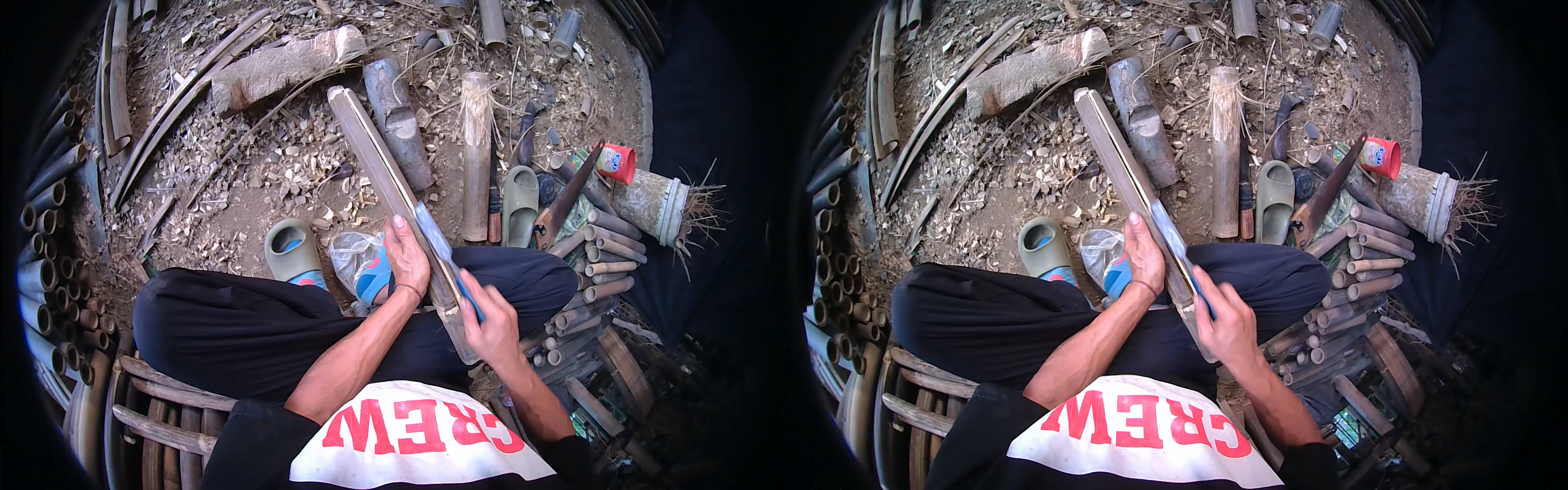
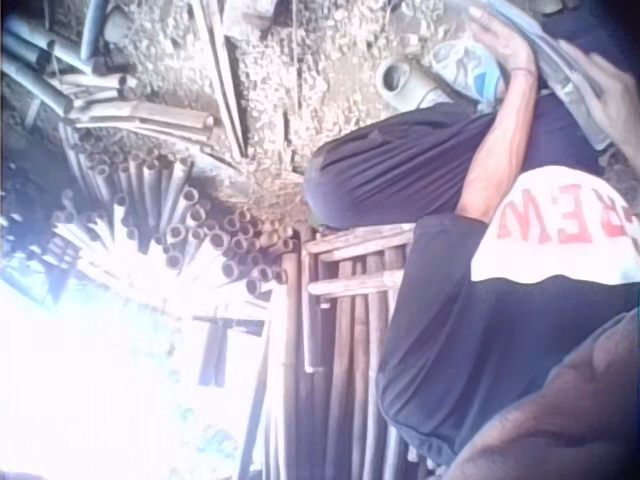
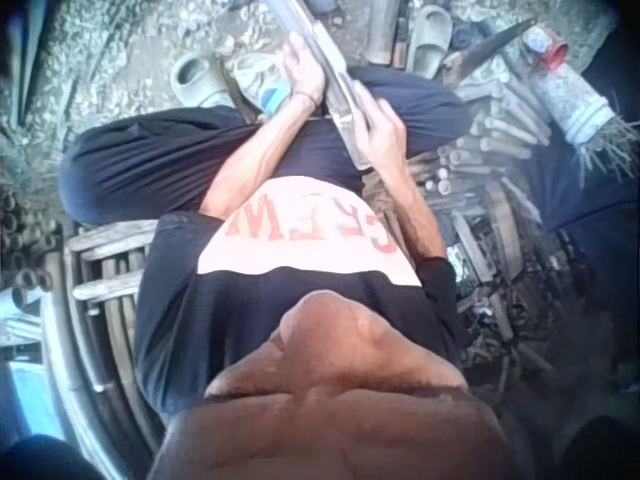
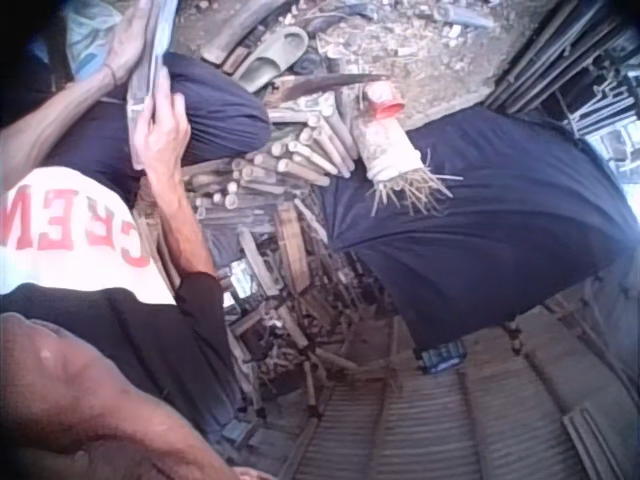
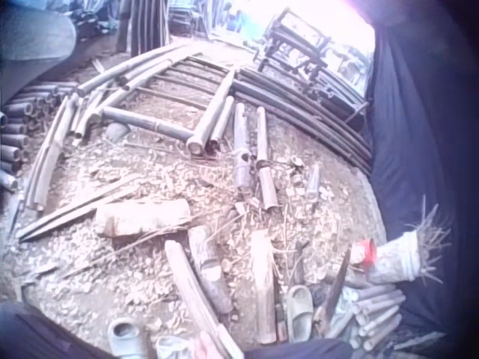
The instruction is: The person uses a small blue-handled knife to peel and split bamboo strips, then uses a saw to cut bamboo poles into shorter sections.
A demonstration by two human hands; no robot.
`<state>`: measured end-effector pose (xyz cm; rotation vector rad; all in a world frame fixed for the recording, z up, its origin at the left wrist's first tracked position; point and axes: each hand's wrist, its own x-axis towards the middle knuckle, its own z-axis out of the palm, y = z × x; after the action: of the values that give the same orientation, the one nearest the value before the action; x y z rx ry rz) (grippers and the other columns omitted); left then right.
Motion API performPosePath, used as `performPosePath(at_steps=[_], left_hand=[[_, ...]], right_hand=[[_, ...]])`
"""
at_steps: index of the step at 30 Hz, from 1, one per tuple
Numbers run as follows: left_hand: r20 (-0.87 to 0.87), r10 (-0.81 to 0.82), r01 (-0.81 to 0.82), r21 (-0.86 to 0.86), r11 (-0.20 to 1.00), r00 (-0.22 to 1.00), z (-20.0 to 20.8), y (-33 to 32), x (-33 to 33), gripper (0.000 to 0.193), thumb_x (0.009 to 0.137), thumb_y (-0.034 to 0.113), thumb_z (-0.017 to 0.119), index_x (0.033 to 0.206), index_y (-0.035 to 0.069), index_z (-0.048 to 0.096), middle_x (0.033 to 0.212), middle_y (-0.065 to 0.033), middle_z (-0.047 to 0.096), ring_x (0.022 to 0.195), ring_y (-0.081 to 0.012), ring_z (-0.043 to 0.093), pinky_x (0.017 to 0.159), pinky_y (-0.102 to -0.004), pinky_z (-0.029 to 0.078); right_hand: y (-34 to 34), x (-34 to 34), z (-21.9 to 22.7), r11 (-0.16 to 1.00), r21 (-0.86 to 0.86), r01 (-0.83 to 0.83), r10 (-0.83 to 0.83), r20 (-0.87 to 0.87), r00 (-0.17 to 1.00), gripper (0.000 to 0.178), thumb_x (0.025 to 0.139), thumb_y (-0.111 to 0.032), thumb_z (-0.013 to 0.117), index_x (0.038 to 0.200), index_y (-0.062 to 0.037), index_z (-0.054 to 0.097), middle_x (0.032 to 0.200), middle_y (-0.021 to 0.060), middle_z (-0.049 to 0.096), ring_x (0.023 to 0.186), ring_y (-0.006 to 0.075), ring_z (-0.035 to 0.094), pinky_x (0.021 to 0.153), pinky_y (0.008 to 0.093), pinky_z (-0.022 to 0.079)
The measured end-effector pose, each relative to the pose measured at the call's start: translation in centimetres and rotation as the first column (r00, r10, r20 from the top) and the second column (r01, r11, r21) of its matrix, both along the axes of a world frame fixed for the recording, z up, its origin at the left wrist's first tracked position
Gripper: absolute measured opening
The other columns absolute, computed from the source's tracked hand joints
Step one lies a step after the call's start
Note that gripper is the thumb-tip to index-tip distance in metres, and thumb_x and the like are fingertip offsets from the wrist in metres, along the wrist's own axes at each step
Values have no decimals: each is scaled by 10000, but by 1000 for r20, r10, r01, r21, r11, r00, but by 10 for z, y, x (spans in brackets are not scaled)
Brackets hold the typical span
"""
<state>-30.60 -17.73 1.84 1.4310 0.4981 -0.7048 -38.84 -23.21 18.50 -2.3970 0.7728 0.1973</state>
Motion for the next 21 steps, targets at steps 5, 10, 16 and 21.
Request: performPosePath(at_steps=[5, 10, 16, 21], left_hand=[[-39, -36, 35, -19, 999, 999, 1, 0, 1, 671, 1012, 562, 314, 1199, -55, 503, 1040, -184, 608, 975, -287, 569, 891, -400, 433], [30, -43, 45, -43, 998, 999, -11, 2, -4, 705, 1021, 532, 298, 1334, -84, 439, 1268, -252, 553, 1196, -341, 525, 1027, -403, 378], [36, 10, -7, -100, 995, 999, -2, 0, 1, 615, 1037, 481, 303, 1252, -63, 492, 1137, -222, 599, 1066, -303, 573, 953, -399, 418], [37, 14, -11, -75, 997, 999, 4, 2, 3, 564, 1043, 469, 309, 1152, -43, 519, 1025, -169, 604, 934, -233, 552, 878, -376, 437]], right_hand=[[-20, 65, -32, 1000, 30, -2, 2, 5, 1000, 438, 861, -120, 630, 1297, -119, 595, 809, 189, 607, 746, 385, 624, 677, 437, 508], [-34, 121, -65, 999, 35, -28, 27, 18, 999, 417, 873, -166, 588, 1287, -123, 600, 859, 207, 643, 806, 402, 640, 725, 461, 517], [-41, 137, -80, 1000, -4, -27, 27, 9, 1000, 386, 875, -176, 592, 1257, -133, 626, 886, 197, 659, 819, 381, 656, 741, 443, 521], [-33, 163, -98, 998, -61, -34, 32, -21, 999, 375, 879, -213, 569, 1242, -150, 637, 869, 193, 658, 822, 378, 656, 745, 447, 519]])
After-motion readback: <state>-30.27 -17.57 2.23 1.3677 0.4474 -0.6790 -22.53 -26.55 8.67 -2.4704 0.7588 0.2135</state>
